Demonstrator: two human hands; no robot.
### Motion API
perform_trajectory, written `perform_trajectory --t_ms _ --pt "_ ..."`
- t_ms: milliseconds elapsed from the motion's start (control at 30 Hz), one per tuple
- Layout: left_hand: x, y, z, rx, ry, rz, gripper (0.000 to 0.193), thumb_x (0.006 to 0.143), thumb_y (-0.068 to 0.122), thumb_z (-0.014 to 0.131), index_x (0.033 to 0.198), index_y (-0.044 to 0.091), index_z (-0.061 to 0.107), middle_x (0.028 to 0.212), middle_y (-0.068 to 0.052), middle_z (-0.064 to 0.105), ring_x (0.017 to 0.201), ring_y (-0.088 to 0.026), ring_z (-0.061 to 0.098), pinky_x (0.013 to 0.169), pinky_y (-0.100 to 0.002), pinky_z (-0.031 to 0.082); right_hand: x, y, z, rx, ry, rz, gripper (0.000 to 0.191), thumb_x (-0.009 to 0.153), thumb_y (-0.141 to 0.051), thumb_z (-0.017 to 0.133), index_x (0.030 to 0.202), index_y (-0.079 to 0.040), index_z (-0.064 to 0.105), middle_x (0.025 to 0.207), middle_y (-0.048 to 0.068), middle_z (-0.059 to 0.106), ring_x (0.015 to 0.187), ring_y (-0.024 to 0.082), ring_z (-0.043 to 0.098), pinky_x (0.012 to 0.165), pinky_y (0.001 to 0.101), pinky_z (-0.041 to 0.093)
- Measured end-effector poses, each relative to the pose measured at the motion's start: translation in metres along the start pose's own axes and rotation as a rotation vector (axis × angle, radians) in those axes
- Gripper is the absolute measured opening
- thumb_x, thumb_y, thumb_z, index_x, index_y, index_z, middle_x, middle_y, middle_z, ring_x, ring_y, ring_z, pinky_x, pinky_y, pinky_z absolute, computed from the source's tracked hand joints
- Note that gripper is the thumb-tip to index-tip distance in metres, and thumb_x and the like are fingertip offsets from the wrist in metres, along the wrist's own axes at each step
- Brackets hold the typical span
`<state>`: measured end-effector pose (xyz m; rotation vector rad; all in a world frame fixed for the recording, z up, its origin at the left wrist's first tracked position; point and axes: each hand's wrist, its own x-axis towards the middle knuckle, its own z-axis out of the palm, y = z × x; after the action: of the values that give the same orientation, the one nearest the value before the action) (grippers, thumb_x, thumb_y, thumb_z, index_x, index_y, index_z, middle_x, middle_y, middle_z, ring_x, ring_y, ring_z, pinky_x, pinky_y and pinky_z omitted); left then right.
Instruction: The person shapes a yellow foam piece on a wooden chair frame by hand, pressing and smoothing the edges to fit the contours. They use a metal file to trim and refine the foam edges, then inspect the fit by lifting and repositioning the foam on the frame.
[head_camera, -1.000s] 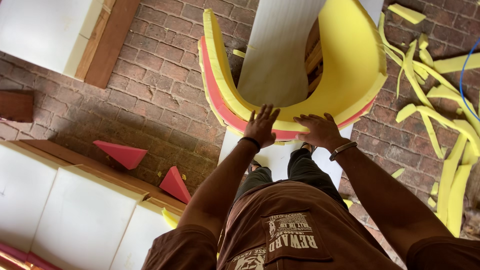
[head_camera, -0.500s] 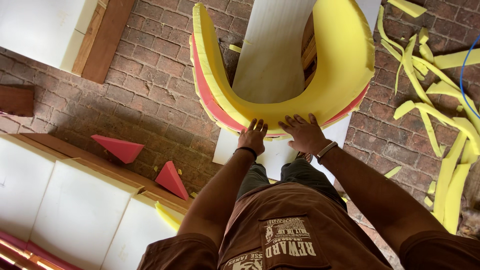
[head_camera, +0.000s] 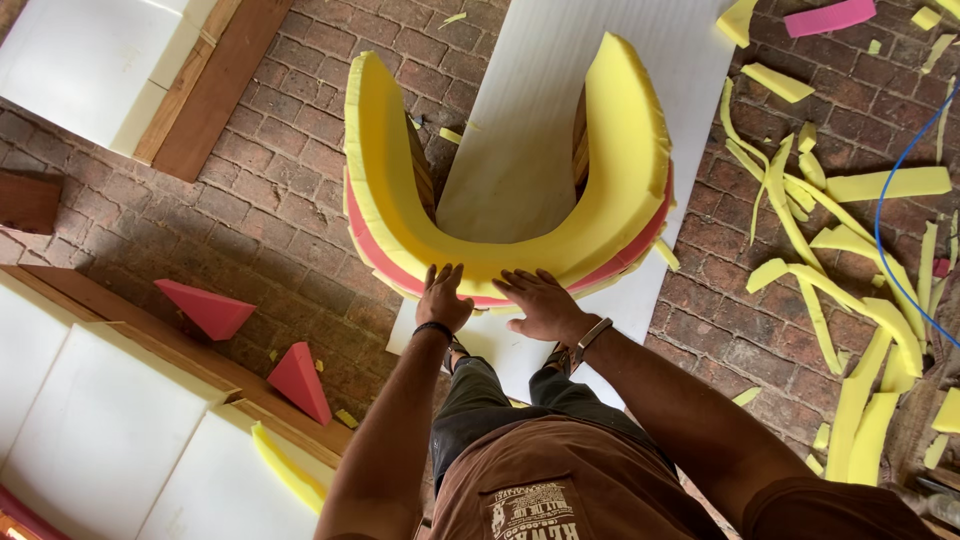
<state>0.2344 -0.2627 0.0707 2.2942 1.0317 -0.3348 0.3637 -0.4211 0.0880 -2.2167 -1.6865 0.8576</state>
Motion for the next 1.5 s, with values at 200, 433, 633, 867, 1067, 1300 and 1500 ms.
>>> perform_trajectory --t_ms 200,433,633,867,1067,1300,1500 --pt "-0.001 0.009 -0.003 0.072 -0.063 -0.004 0.079 0.085 0.022 0.074 0.156 0.028 0.040 0.168 -0.002 0.024 0.158 -0.028 0.005 0.126 -0.044 0.022 -0.026 0.010 -0.002 0.030 0.070 -0.062 0.064 0.085 -0.032 0.075 0.143 -0.014 0.055 0.163 0.012 0.035 0.152 0.028 0.028 0.124 0.0485 0.019" --pt "0.005 0.032 -0.007 0.043 -0.120 -0.136 0.074 0.087 0.025 0.073 0.155 0.030 0.042 0.171 0.002 0.023 0.161 -0.025 0.003 0.125 -0.047 0.026 -0.053 0.040 -0.003 0.178 0.233 -0.204 0.044 0.085 -0.017 0.077 0.128 -0.009 0.069 0.160 0.013 0.042 0.150 0.031 0.035 0.122 0.0462 0.028" --pt "-0.002 0.032 0.002 0.106 -0.083 -0.095 0.079 0.087 0.019 0.071 0.158 0.028 0.037 0.171 -0.003 0.018 0.159 -0.027 0.002 0.125 -0.047 0.025 -0.056 0.045 0.008 0.203 0.246 -0.184 0.042 0.083 -0.015 0.078 0.124 -0.009 0.070 0.158 0.012 0.044 0.148 0.031 0.036 0.121 0.0468 0.029" --pt "0.001 0.029 0.004 0.091 -0.102 -0.122 0.079 0.089 0.022 0.072 0.159 0.029 0.035 0.171 -0.002 0.017 0.160 -0.025 0.001 0.127 -0.047 0.023 -0.053 0.047 0.014 0.264 0.265 -0.170 0.036 0.085 -0.013 0.076 0.120 -0.010 0.072 0.157 0.011 0.047 0.148 0.031 0.037 0.122 0.0453 0.029" --pt "0.003 0.028 0.004 0.120 -0.130 -0.141 0.082 0.089 0.023 0.072 0.160 0.030 0.031 0.172 -0.001 0.014 0.160 -0.025 -0.001 0.124 -0.048 0.029 -0.050 0.046 0.014 0.286 0.277 -0.182 0.034 0.089 -0.010 0.073 0.123 -0.010 0.072 0.157 0.011 0.047 0.150 0.031 0.036 0.122 0.0459 0.028" --pt "0.003 0.026 0.004 0.125 -0.105 -0.123 0.084 0.088 0.019 0.073 0.160 0.030 0.031 0.172 -0.001 0.013 0.160 -0.026 -0.003 0.124 -0.046 0.031 -0.048 0.045 0.009 0.297 0.265 -0.165 0.031 0.089 -0.009 0.073 0.120 -0.010 0.073 0.156 0.009 0.048 0.149 0.029 0.038 0.121 0.0450 0.031" --pt "0.006 0.027 0.005 0.151 -0.103 -0.120 0.088 0.087 0.011 0.074 0.160 0.033 0.030 0.172 0.001 0.013 0.160 -0.024 -0.002 0.124 -0.045 0.030 -0.048 0.050 0.012 0.295 0.293 -0.185 0.030 0.088 -0.009 0.073 0.118 -0.010 0.073 0.155 0.009 0.050 0.148 0.029 0.040 0.121 0.0443 0.033"
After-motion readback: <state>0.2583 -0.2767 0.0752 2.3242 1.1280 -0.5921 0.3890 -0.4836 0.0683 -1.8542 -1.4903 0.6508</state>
